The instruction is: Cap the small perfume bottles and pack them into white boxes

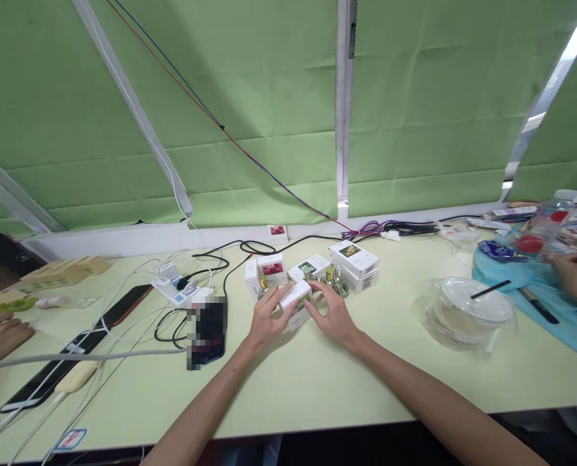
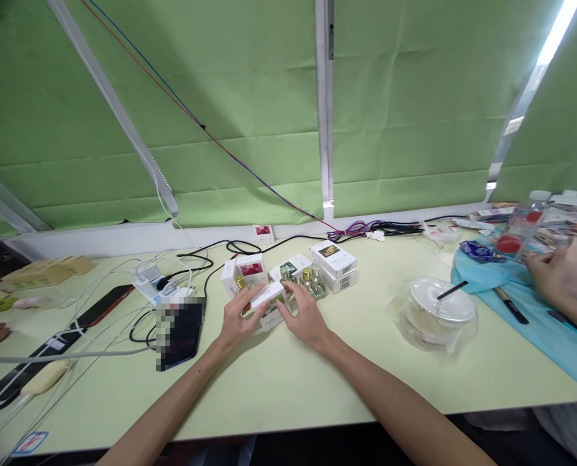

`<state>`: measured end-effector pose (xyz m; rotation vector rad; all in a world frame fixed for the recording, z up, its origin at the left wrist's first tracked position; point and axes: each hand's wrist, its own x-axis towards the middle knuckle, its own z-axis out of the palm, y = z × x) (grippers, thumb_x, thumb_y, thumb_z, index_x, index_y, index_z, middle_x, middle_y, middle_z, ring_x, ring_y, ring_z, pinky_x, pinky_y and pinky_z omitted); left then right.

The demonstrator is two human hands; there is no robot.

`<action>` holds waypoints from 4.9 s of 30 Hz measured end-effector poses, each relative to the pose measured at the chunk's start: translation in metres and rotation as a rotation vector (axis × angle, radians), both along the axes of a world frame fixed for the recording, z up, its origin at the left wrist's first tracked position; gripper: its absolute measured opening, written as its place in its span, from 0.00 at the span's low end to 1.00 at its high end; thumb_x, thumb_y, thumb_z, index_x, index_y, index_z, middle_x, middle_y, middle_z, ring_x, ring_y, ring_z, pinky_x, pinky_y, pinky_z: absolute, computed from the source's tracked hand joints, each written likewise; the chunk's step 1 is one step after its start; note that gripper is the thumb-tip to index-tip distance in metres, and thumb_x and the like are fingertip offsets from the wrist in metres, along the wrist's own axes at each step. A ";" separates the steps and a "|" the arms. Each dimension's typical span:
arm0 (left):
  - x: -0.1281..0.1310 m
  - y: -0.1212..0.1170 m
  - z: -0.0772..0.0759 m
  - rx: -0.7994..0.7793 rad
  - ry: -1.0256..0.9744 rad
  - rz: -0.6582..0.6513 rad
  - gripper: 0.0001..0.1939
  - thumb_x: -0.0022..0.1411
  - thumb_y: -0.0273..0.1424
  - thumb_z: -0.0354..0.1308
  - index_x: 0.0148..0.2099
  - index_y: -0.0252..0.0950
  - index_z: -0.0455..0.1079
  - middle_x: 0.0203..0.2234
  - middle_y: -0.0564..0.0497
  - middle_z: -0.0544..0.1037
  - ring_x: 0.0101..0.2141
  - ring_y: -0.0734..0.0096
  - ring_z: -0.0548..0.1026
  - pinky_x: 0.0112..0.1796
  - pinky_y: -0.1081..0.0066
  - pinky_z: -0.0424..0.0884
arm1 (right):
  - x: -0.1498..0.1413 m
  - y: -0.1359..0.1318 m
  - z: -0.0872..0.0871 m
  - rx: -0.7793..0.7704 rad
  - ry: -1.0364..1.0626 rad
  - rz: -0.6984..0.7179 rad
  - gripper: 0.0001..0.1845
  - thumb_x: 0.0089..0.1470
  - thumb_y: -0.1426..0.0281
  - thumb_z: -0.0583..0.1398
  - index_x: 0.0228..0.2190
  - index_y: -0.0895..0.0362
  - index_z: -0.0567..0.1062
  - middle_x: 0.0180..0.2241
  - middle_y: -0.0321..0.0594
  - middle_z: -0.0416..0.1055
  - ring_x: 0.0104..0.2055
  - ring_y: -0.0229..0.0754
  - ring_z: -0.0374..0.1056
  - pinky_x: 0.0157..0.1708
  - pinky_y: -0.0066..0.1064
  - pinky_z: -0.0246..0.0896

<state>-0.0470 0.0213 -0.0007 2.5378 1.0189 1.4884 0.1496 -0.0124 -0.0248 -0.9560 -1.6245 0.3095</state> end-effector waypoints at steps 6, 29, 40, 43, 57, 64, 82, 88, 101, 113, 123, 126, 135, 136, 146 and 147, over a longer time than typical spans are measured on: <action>0.002 0.000 -0.001 0.086 -0.047 0.043 0.13 0.66 0.36 0.59 0.50 0.39 0.77 0.29 0.48 0.80 0.27 0.68 0.76 0.28 0.70 0.73 | 0.000 0.000 -0.001 -0.006 -0.014 0.002 0.20 0.63 0.67 0.59 0.55 0.55 0.69 0.47 0.48 0.76 0.49 0.50 0.73 0.46 0.43 0.73; -0.003 -0.001 0.003 0.111 -0.073 -0.002 0.10 0.62 0.30 0.62 0.45 0.33 0.78 0.33 0.44 0.84 0.27 0.68 0.79 0.28 0.71 0.74 | -0.001 0.000 0.000 -0.076 -0.028 0.005 0.18 0.64 0.66 0.57 0.54 0.58 0.71 0.46 0.49 0.76 0.42 0.46 0.73 0.38 0.36 0.72; -0.026 0.007 0.019 -0.156 0.042 -0.147 0.14 0.67 0.34 0.58 0.49 0.35 0.80 0.36 0.44 0.84 0.31 0.67 0.80 0.22 0.76 0.68 | 0.001 -0.006 0.004 -0.320 -0.064 0.138 0.34 0.66 0.59 0.56 0.68 0.53 0.56 0.57 0.50 0.71 0.28 0.37 0.69 0.39 0.37 0.71; -0.030 0.009 0.023 -0.269 0.038 -0.179 0.16 0.67 0.36 0.57 0.49 0.34 0.80 0.37 0.42 0.84 0.32 0.66 0.79 0.24 0.74 0.68 | 0.001 -0.006 0.003 -0.411 -0.106 0.213 0.41 0.64 0.59 0.59 0.71 0.50 0.48 0.57 0.49 0.72 0.27 0.36 0.69 0.39 0.37 0.70; -0.044 0.024 0.033 -0.171 -0.009 0.279 0.22 0.68 0.42 0.54 0.57 0.36 0.76 0.21 0.56 0.68 0.21 0.76 0.61 0.27 0.74 0.62 | 0.001 -0.008 0.004 -0.427 -0.123 0.297 0.41 0.63 0.65 0.59 0.70 0.48 0.47 0.45 0.41 0.72 0.28 0.35 0.67 0.35 0.33 0.67; -0.043 0.029 0.025 -0.288 0.173 0.307 0.26 0.67 0.46 0.54 0.57 0.34 0.75 0.21 0.54 0.72 0.22 0.73 0.66 0.28 0.73 0.64 | 0.000 -0.009 0.006 -0.399 -0.156 0.287 0.39 0.63 0.66 0.59 0.69 0.49 0.51 0.45 0.41 0.74 0.28 0.35 0.67 0.35 0.31 0.66; -0.043 0.015 0.034 -0.199 0.054 0.116 0.10 0.59 0.34 0.57 0.26 0.36 0.70 0.13 0.60 0.58 0.17 0.80 0.55 0.23 0.75 0.56 | 0.000 -0.003 0.001 -0.378 -0.147 0.109 0.40 0.65 0.61 0.57 0.71 0.55 0.47 0.38 0.42 0.77 0.26 0.40 0.69 0.32 0.34 0.67; -0.051 0.012 0.050 -0.353 0.121 -0.058 0.10 0.57 0.32 0.56 0.25 0.36 0.67 0.12 0.61 0.54 0.16 0.80 0.52 0.21 0.76 0.54 | 0.000 0.000 0.000 -0.368 -0.163 0.109 0.40 0.65 0.63 0.57 0.71 0.56 0.47 0.34 0.41 0.77 0.29 0.43 0.71 0.35 0.36 0.69; -0.048 0.006 0.059 -0.521 0.134 -0.174 0.08 0.54 0.29 0.55 0.23 0.35 0.67 0.13 0.58 0.62 0.18 0.80 0.54 0.21 0.76 0.54 | -0.004 0.002 -0.005 -0.252 -0.122 0.076 0.34 0.65 0.66 0.56 0.68 0.53 0.54 0.39 0.44 0.76 0.42 0.48 0.75 0.43 0.39 0.72; -0.040 0.002 0.056 -0.543 0.129 -0.183 0.12 0.61 0.34 0.57 0.28 0.34 0.72 0.16 0.54 0.69 0.18 0.79 0.60 0.21 0.76 0.57 | -0.013 -0.002 -0.005 -0.249 -0.130 0.052 0.31 0.67 0.66 0.55 0.68 0.52 0.55 0.45 0.49 0.75 0.38 0.48 0.76 0.41 0.41 0.74; -0.027 0.006 0.038 -0.455 -0.031 -0.118 0.16 0.67 0.41 0.57 0.42 0.34 0.77 0.18 0.55 0.72 0.20 0.77 0.67 0.23 0.77 0.63 | -0.015 -0.007 0.004 -0.194 -0.103 0.140 0.30 0.69 0.65 0.51 0.69 0.53 0.54 0.54 0.49 0.72 0.42 0.44 0.75 0.48 0.40 0.72; -0.027 0.007 0.037 -0.240 -0.084 0.018 0.14 0.67 0.38 0.58 0.44 0.34 0.78 0.24 0.53 0.73 0.21 0.78 0.64 0.24 0.76 0.63 | -0.015 -0.006 0.002 -0.188 -0.021 0.049 0.26 0.69 0.62 0.52 0.64 0.56 0.60 0.53 0.52 0.71 0.39 0.43 0.74 0.40 0.35 0.73; -0.024 0.012 0.030 -0.249 0.203 0.014 0.22 0.68 0.39 0.56 0.62 0.44 0.71 0.63 0.42 0.69 0.22 0.80 0.67 0.27 0.73 0.72 | -0.014 -0.012 0.009 -0.112 -0.309 0.001 0.18 0.63 0.54 0.60 0.43 0.56 0.76 0.34 0.43 0.77 0.37 0.45 0.73 0.37 0.31 0.64; -0.024 0.013 0.028 -0.269 0.236 0.018 0.23 0.68 0.38 0.56 0.63 0.45 0.69 0.64 0.43 0.68 0.23 0.79 0.69 0.28 0.72 0.72 | -0.014 -0.012 0.010 -0.125 -0.359 0.009 0.19 0.61 0.53 0.61 0.43 0.55 0.76 0.34 0.43 0.78 0.37 0.45 0.73 0.36 0.31 0.64; -0.017 0.014 0.014 -0.261 0.186 0.067 0.21 0.65 0.38 0.61 0.59 0.42 0.69 0.61 0.44 0.68 0.26 0.78 0.72 0.35 0.70 0.76 | -0.013 -0.012 0.008 -0.122 -0.577 -0.002 0.14 0.57 0.63 0.64 0.43 0.58 0.77 0.36 0.47 0.78 0.36 0.48 0.74 0.33 0.32 0.64; -0.015 0.013 0.014 -0.257 0.176 0.076 0.21 0.65 0.39 0.62 0.59 0.42 0.69 0.60 0.44 0.68 0.25 0.79 0.72 0.34 0.70 0.76 | -0.013 -0.012 0.008 -0.121 -0.580 -0.007 0.14 0.57 0.64 0.64 0.42 0.58 0.77 0.36 0.47 0.78 0.36 0.47 0.74 0.32 0.31 0.63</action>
